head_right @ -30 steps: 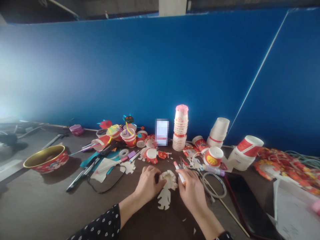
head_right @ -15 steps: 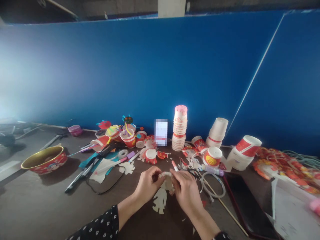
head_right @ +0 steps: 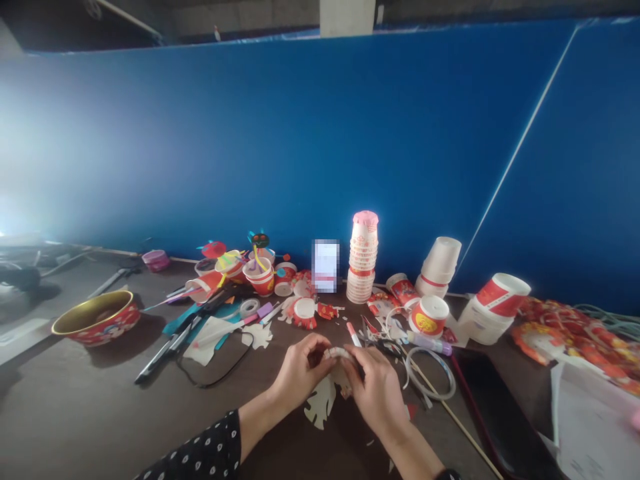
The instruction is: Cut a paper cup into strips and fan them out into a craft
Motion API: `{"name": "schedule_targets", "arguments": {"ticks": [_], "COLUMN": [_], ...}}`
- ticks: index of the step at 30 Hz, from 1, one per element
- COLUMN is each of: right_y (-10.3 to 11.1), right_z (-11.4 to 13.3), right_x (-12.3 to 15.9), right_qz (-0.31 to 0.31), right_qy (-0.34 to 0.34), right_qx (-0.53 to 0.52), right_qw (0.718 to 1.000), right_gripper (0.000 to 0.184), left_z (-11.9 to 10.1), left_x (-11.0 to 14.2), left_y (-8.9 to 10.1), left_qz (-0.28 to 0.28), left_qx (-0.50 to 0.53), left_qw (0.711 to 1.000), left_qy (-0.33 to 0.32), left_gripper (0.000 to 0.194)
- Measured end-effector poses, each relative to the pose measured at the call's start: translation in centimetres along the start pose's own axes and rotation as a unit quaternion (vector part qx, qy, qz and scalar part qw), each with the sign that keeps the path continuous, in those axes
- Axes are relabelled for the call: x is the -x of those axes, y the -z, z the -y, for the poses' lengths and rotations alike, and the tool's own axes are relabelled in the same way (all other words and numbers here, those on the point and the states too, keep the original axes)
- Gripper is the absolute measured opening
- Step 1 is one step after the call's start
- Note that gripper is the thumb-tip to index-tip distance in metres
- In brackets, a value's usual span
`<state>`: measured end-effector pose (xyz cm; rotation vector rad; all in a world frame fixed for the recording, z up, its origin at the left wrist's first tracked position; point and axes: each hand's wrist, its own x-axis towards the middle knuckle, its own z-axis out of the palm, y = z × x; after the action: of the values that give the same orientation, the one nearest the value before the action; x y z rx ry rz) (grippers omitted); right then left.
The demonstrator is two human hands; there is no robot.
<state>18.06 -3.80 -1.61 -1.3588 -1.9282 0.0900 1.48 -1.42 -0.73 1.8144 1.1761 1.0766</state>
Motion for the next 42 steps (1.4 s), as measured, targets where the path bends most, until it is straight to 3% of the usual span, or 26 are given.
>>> {"name": "schedule_targets", "arguments": {"ticks": [4, 11, 19, 26, 30, 35, 37, 42], "right_y": [-0.1, 0.0, -0.4, -0.1, -0.1, -0.4, -0.6, -1.1], "right_z": [-0.3, -0.4, -0.3, 0.0, -0.3, -0.5, -0.2, 0.5], "right_x": [0.0, -0.2, -0.1, -0.3, -0.6, -0.9, -1.0, -1.8], "right_qz": [-0.046, -0.078, -0.070, -0.073, -0.094, -0.101, -0.090, -0.032], "right_qy": [-0.009, -0.018, -0.022, -0.042, -0.051, 0.020, 0.054, 0.093], "right_qx": [0.009, 0.014, 0.003, -0.027, -0.017, 0.037, 0.052, 0.122], "right_qw": [0.999, 0.997, 0.997, 0.996, 0.994, 0.994, 0.993, 0.988], "right_gripper": [0.027, 0.030, 0.029, 0.032, 0.031, 0.027, 0.025, 0.025], "left_z": [-0.1, 0.7, 0.7, 1.1, 1.3, 2.7, 3.6, 4.7], "left_x": [0.0, -0.2, -0.4, -0.9, -1.6, -3.3, -4.1, -5.0], "left_y": [0.1, -0.3, -0.2, 0.0, 0.7, 2.8, 3.8, 5.8], "left_qz": [0.019, 0.038, 0.046, 0.014, -0.048, -0.210, -0.277, -0.343], "left_qx": [0.007, 0.030, -0.037, -0.058, -0.040, 0.010, 0.008, 0.011], "left_qw": [1.000, 0.999, 0.997, 0.996, 0.996, 0.974, 0.956, 0.932], "left_qy": [0.017, 0.024, 0.053, 0.064, 0.059, 0.082, 0.100, 0.117], "left_gripper": [0.038, 0.016, 0.013, 0.016, 0.017, 0.019, 0.020, 0.019]}}
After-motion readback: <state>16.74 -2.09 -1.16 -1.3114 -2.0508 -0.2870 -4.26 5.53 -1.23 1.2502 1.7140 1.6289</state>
